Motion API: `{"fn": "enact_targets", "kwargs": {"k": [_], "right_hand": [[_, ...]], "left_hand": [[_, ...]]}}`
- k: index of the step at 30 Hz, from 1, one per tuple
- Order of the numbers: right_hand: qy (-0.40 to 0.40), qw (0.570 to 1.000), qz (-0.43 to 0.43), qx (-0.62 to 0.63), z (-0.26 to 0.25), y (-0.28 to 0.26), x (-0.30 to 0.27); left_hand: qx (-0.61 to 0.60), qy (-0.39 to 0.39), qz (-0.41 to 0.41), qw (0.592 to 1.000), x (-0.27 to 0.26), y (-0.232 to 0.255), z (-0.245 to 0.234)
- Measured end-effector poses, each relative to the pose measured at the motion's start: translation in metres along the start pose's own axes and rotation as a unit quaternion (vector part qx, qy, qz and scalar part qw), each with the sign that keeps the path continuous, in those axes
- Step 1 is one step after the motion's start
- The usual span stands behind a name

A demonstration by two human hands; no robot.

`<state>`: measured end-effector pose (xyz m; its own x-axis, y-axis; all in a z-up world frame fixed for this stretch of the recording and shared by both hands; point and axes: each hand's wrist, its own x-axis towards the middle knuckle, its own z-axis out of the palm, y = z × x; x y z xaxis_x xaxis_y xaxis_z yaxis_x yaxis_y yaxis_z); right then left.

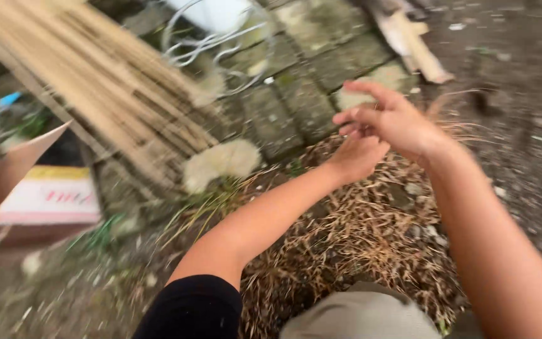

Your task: Pulling out weeds and dry grass from the dirt and pavement cracks by hand.

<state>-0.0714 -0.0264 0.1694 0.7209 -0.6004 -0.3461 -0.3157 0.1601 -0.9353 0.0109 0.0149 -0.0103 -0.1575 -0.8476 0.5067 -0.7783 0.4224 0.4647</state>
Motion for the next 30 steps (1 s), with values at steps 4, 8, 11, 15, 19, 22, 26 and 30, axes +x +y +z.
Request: {"fn": "enact_targets", "kwargs": {"k": [4,8,11,15,19,22,26,30], "right_hand": [[-0.08,0.996,0.022,-0.028,0.019,0.048,0.037],[-0.072,0.996,-0.031,0.038,0.052,0.07,0.083],[-0.107,0.984,-0.027,0.14,0.076,0.078,0.102],[-0.094,0.962,0.004,0.254,0.118,0.112,0.138],[-0.001,0.886,0.042,0.462,0.156,0.149,0.16],[0.024,0.83,0.099,0.549,0.181,0.169,0.172],[0.021,0.816,0.111,0.567,0.195,0.187,0.173],[0.03,0.853,0.077,0.515,0.184,0.179,0.165]], "left_hand": [[0.06,-0.206,-0.11,0.97,-0.056,0.007,-0.024],[0.145,-0.228,-0.153,0.95,-0.125,0.033,-0.049],[0.163,-0.286,-0.201,0.922,-0.186,0.059,-0.091],[0.148,-0.396,-0.265,0.866,-0.204,0.089,-0.142],[0.237,-0.439,-0.209,0.841,-0.223,0.075,-0.138],[0.314,-0.393,-0.233,0.832,-0.203,0.055,-0.123],[0.381,-0.46,-0.235,0.767,-0.183,0.012,-0.104],[0.483,-0.512,-0.118,0.7,-0.219,-0.04,-0.087]]}}
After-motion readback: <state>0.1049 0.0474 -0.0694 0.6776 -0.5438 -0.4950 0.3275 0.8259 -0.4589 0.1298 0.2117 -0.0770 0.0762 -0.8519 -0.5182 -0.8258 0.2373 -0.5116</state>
